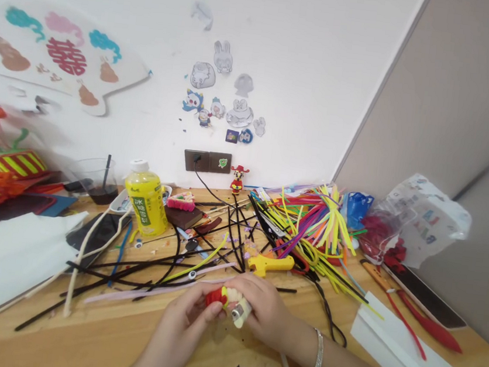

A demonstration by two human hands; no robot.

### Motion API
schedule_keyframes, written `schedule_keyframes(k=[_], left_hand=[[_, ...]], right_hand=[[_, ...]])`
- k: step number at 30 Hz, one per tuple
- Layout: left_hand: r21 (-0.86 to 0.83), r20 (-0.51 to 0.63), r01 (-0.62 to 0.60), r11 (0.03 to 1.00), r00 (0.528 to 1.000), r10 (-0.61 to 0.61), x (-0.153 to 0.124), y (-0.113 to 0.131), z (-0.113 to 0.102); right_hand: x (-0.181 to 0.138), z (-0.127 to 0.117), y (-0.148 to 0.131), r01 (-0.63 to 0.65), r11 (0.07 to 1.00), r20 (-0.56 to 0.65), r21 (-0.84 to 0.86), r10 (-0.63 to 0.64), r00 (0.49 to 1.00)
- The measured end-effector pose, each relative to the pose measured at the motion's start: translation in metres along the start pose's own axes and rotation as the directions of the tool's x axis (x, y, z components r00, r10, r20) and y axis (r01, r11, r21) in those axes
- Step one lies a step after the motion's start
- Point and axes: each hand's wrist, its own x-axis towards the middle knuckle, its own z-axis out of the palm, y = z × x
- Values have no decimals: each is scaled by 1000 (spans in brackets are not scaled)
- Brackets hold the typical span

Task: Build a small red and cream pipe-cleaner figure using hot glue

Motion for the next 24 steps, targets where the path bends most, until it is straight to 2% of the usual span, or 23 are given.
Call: schedule_keyframes(k=[5,9,14,19,24], left_hand=[[63,-16,-45,997,999,46,-1,-3,-1],[-30,-54,-8,1000,999,6,1,1,1],[-106,-29,19,994,999,-22,3,2,0],[-55,-24,-20,998,1000,19,5,-3,-3],[-5,-48,-16,1000,999,16,5,-4,-3]], right_hand=[[-1,2,2,16,999,-58,35,-14,998],[-3,5,7,-10,1000,-138,27,14,990],[0,4,7,-30,998,-185,49,39,982],[0,3,6,-33,999,-176,39,40,984],[-1,6,6,-92,994,-276,58,105,955]])
